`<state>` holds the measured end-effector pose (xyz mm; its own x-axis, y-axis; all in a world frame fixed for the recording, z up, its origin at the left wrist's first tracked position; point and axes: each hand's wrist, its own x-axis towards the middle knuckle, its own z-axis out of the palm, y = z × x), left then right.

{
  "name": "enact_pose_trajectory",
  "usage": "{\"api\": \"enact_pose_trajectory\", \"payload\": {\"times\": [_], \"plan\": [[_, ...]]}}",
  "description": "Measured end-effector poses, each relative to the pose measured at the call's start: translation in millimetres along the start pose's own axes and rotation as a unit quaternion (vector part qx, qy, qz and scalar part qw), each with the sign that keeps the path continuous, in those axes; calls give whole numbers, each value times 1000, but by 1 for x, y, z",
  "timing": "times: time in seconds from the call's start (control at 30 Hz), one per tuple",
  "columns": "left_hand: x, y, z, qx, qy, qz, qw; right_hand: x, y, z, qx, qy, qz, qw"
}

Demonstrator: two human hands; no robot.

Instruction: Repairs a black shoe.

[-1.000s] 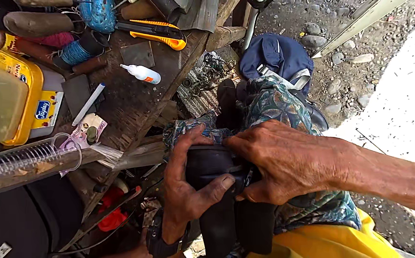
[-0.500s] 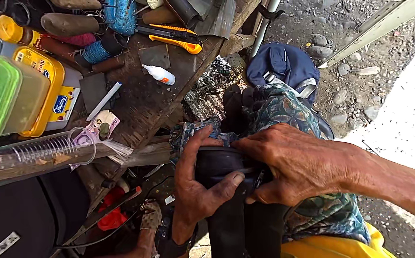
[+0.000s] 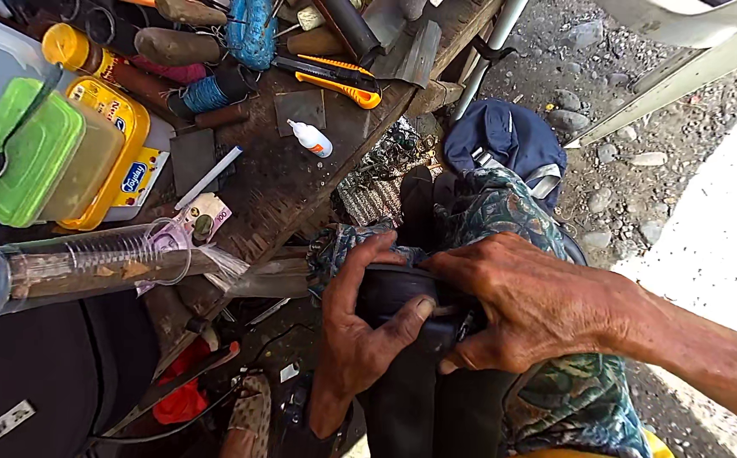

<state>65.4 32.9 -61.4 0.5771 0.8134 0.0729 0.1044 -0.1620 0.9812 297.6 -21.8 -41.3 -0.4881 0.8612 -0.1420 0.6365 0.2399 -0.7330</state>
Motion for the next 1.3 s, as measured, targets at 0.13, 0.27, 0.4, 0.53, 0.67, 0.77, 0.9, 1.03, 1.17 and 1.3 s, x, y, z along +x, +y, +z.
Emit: {"api": "enact_pose_trajectory", "payload": {"times": [0.13, 0.27, 0.4, 0.53, 0.67, 0.77, 0.9, 1.03, 1.17, 1.3], "plan": [[6, -5, 2, 10, -4, -1, 1000, -2, -2, -8, -2, -13, 24, 1000], [10, -7, 4, 14, -5, -15, 1000, 5, 5, -47, 35, -105, 69, 992], [10, -7, 6, 7, 9, -20, 1000, 52, 17, -78, 97, 142, 24, 985], [12, -7, 8, -10, 8, -56, 998, 129, 25, -68, 64, 198, 38, 977], [21, 2, 4, -40, 25, -79, 996, 174, 33, -48, 17, 194, 43, 980], [22, 16, 2, -37, 44, -129, 990, 168, 36, -49, 65, 225, -3, 972], [20, 39, -2, -14, 55, -189, 980, 109, 19, -75, 139, 196, -71, 968], [13, 44, -10, -7, 60, -209, 976, 23, 12, -74, 155, 153, -78, 973], [13, 47, -9, 1, 64, -230, 971, -11, 25, -53, 149, 113, -69, 980], [16, 52, -5, 16, 66, -236, 969, -10, 30, -50, 150, 106, -90, 979]]}}
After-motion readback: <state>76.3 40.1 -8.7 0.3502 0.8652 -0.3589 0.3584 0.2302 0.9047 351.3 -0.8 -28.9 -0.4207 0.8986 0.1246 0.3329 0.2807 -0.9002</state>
